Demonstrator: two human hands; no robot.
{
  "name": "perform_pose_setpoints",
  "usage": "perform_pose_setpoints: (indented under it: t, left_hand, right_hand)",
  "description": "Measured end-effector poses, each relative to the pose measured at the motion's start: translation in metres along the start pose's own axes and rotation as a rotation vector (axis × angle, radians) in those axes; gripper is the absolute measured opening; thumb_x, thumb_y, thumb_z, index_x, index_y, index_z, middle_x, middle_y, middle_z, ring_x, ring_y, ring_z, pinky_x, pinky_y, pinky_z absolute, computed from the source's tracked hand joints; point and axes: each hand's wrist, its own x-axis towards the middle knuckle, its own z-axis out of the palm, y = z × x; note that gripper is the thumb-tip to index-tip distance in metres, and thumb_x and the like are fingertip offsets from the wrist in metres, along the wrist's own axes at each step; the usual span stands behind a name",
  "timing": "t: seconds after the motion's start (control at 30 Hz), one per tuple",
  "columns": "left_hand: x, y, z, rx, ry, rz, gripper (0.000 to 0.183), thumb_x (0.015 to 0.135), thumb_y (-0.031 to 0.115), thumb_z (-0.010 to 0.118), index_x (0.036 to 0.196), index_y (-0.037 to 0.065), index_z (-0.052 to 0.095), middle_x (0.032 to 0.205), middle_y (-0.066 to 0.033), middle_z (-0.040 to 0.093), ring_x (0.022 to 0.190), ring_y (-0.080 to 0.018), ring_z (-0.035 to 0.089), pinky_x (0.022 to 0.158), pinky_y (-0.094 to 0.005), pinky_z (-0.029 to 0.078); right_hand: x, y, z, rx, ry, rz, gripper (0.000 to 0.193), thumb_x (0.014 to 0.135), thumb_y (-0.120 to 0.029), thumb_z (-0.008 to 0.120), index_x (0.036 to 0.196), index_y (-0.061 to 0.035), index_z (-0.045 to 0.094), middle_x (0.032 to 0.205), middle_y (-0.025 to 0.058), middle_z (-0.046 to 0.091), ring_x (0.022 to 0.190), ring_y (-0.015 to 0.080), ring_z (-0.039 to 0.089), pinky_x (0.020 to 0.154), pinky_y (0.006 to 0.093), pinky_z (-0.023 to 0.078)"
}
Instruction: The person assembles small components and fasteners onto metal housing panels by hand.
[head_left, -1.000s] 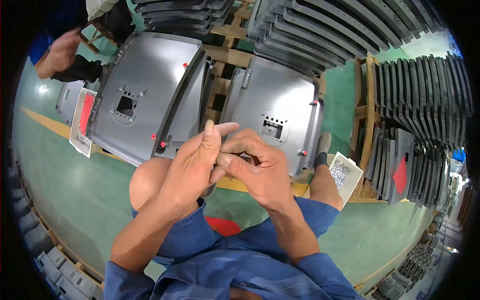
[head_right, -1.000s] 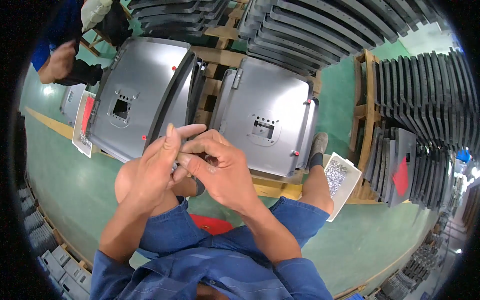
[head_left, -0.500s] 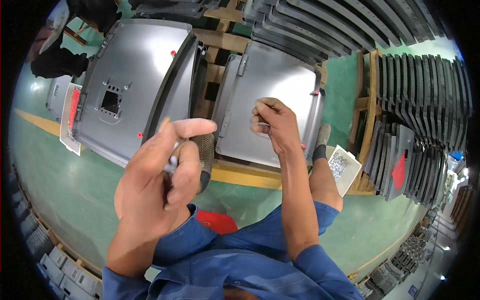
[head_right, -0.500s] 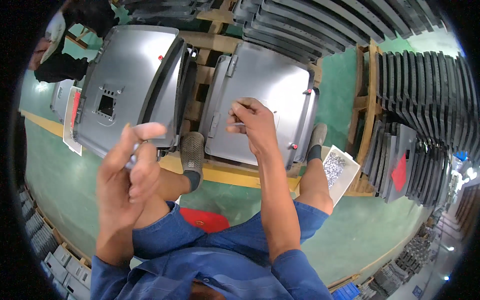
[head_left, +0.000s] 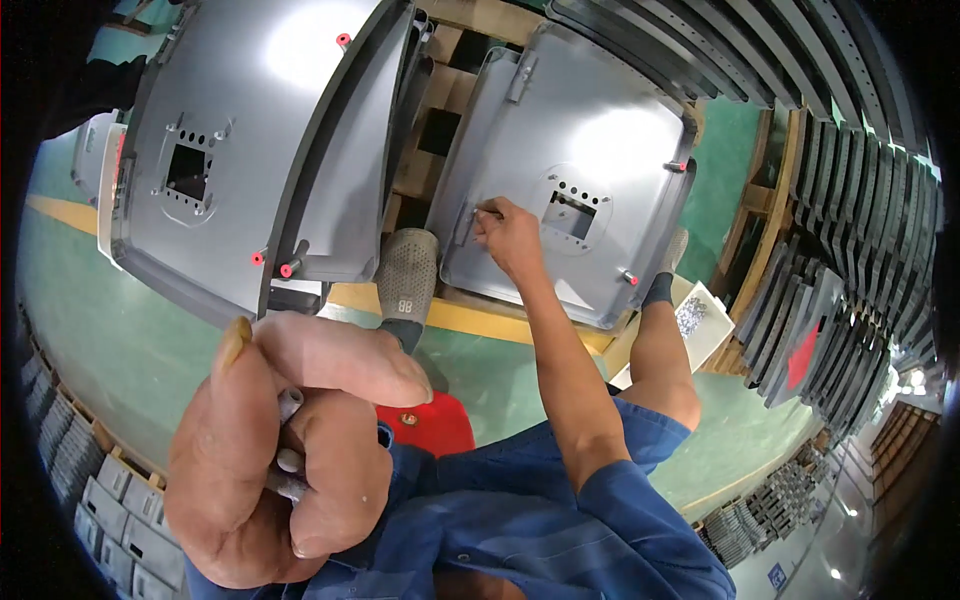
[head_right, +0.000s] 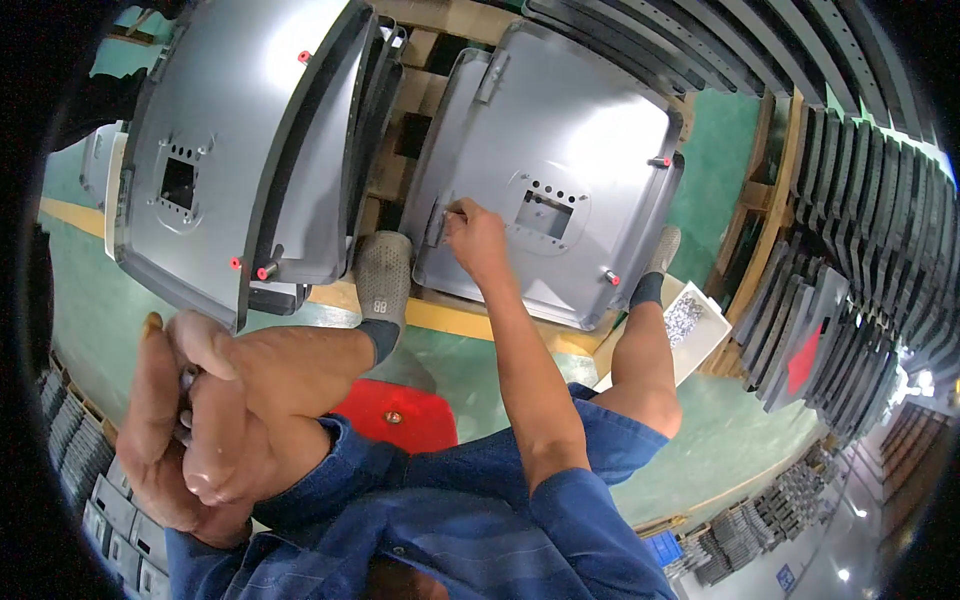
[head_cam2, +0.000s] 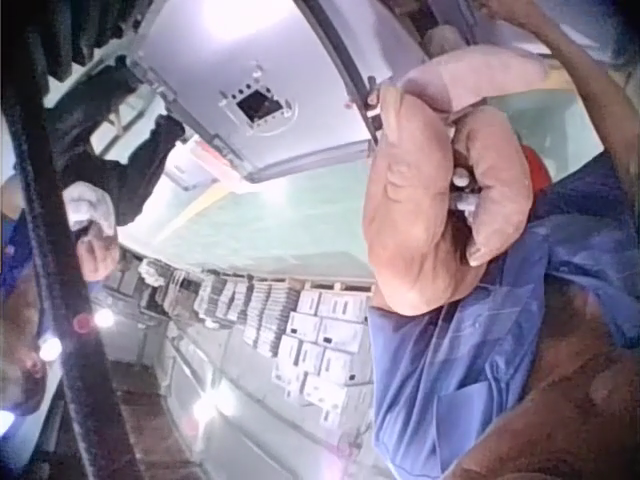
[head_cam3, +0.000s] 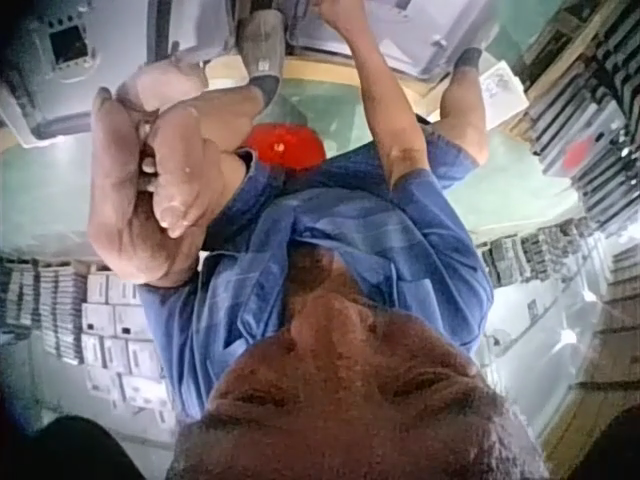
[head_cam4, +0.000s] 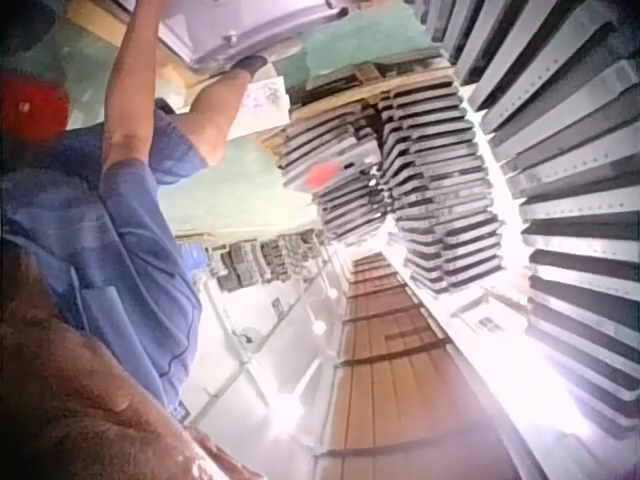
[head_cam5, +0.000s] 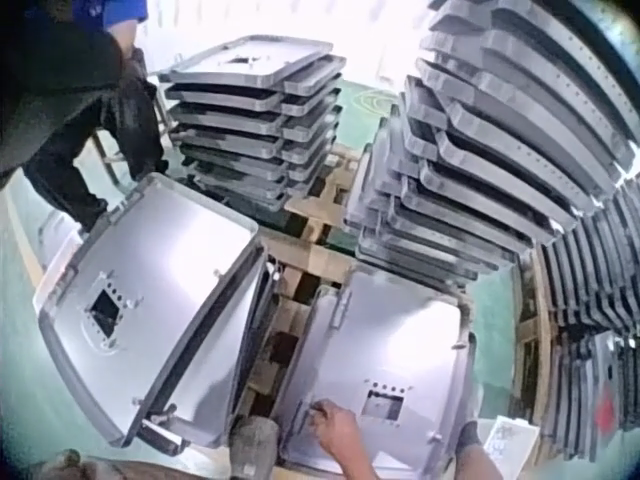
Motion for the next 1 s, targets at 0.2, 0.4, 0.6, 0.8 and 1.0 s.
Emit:
perform_pose_setpoints:
  t: [0.2,0.4,0.6,0.8,1.0]
  left_hand:
    - [-0.009,0.008,0.014,0.063,0.137,0.041,0.037,0.097,0.035,0.026,0.089,0.002,0.041,0.042,0.0022,0.029,0.026,-0.0071,0.02,0.024,-0.023,0.014]
    - [-0.003,0.005,0.006,0.134,0.094,0.048,0.038,0.097,0.036,0.026,0.09,0.002,0.04,0.038,0.0031,0.025,0.026,-0.0067,0.019,0.025,-0.0225,0.013]
    - [-0.007,0.01,0.011,0.123,0.137,0.053,0.037,0.097,0.036,0.026,0.089,0.003,0.04,0.037,0.0041,0.021,0.025,-0.0065,0.015,0.025,-0.0233,0.01]
    - [-0.007,0.003,-0.004,-0.019,0.014,0.001,0.037,0.097,0.033,0.027,0.099,-0.002,0.041,0.047,-0.0026,0.039,0.033,-0.011,0.037,0.03,-0.0231,0.03]
    - [-0.018,0.005,0.0,-0.209,0.111,0.009,0.049,0.097,0.031,0.023,0.117,-0.012,0.037,0.051,-0.0057,0.042,0.037,-0.0128,0.041,0.035,-0.0215,0.035]
  right_hand:
    - [-0.007,-0.009,0.017,0.089,0.016,0.047,0.018,0.083,-0.008,0.053,0.092,0.0063,0.059,0.072,0.0134,0.063,0.061,0.0148,0.062,0.056,0.0259,0.05]
    - [-0.003,0.003,0.019,0.031,0.134,0.007,0.015,0.08,-0.01,0.053,0.086,0.0016,0.06,0.066,0.0164,0.062,0.063,0.0287,0.062,0.062,0.0355,0.048]
    - [-0.002,-0.012,0.029,-0.395,0.169,-0.29,0.013,0.08,-0.009,0.052,0.086,0.0018,0.059,0.078,0.0198,0.062,0.072,0.0319,0.061,0.064,0.0398,0.05]
    - [-0.004,-0.008,0.034,-0.552,0.16,-0.196,0.01,0.078,-0.006,0.049,0.084,-0.0001,0.056,0.081,0.0214,0.059,0.075,0.0382,0.058,0.066,0.0454,0.047]
    - [-0.006,-0.02,0.042,-0.684,0.141,-0.231,0.018,0.069,-0.002,0.058,0.085,-0.001,0.051,0.083,0.0197,0.058,0.075,0.0365,0.06,0.065,0.0415,0.05]
